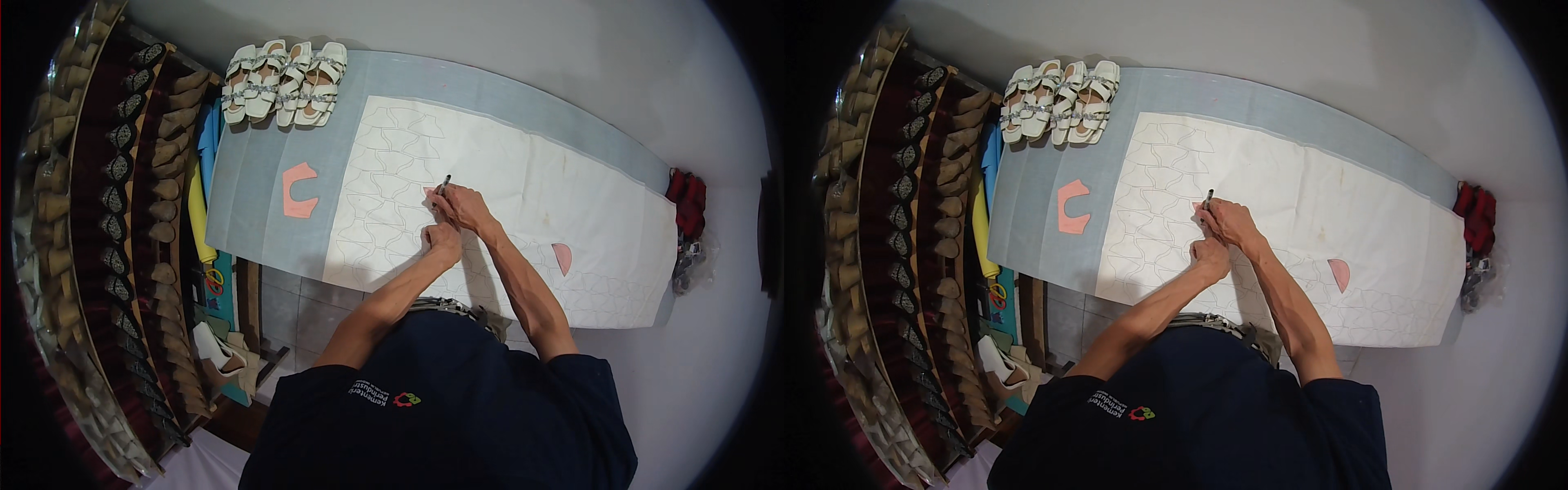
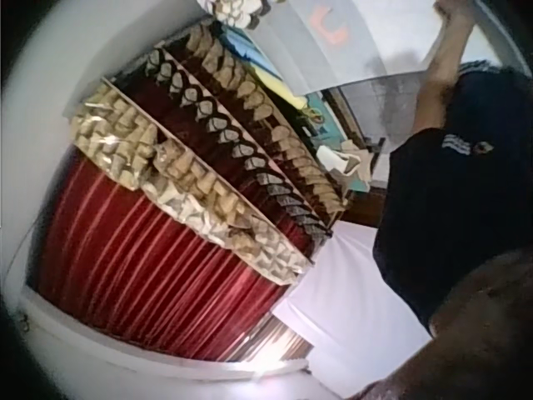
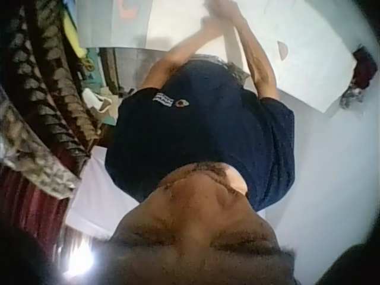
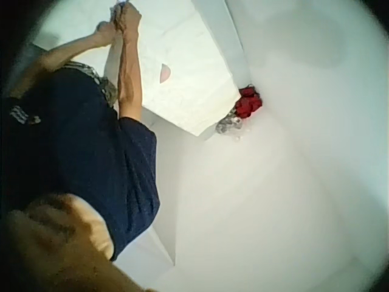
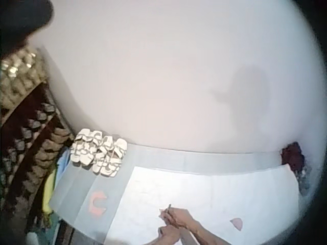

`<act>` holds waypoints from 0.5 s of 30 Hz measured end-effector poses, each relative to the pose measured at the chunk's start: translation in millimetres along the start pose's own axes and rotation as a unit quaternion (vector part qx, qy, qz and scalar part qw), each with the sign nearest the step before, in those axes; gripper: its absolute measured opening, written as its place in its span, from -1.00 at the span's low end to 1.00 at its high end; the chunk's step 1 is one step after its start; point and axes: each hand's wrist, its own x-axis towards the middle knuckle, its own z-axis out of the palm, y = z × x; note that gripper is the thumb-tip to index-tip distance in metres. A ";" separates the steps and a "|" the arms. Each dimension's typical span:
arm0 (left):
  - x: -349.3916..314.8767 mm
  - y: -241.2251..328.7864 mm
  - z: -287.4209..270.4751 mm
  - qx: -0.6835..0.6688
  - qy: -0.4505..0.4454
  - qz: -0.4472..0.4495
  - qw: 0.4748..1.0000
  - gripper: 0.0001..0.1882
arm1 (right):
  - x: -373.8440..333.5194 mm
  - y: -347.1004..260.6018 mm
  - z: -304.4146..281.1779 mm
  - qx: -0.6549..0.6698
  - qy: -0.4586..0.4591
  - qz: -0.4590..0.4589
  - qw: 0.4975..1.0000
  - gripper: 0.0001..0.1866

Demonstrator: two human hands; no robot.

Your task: The person traces a shoe pattern onto a large sheet of white material using a pink template and a black marker. They repeatedly position the template, trace the outline, and move it to adjacent spots to create a series of connected shapes on the fabric.

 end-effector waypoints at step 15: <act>-6.9 -5.0 -4.7 -0.005 0.032 0.012 0.999 -0.70 | 30.3 -10.2 -3.5 -0.031 0.013 -0.050 0.998 -0.50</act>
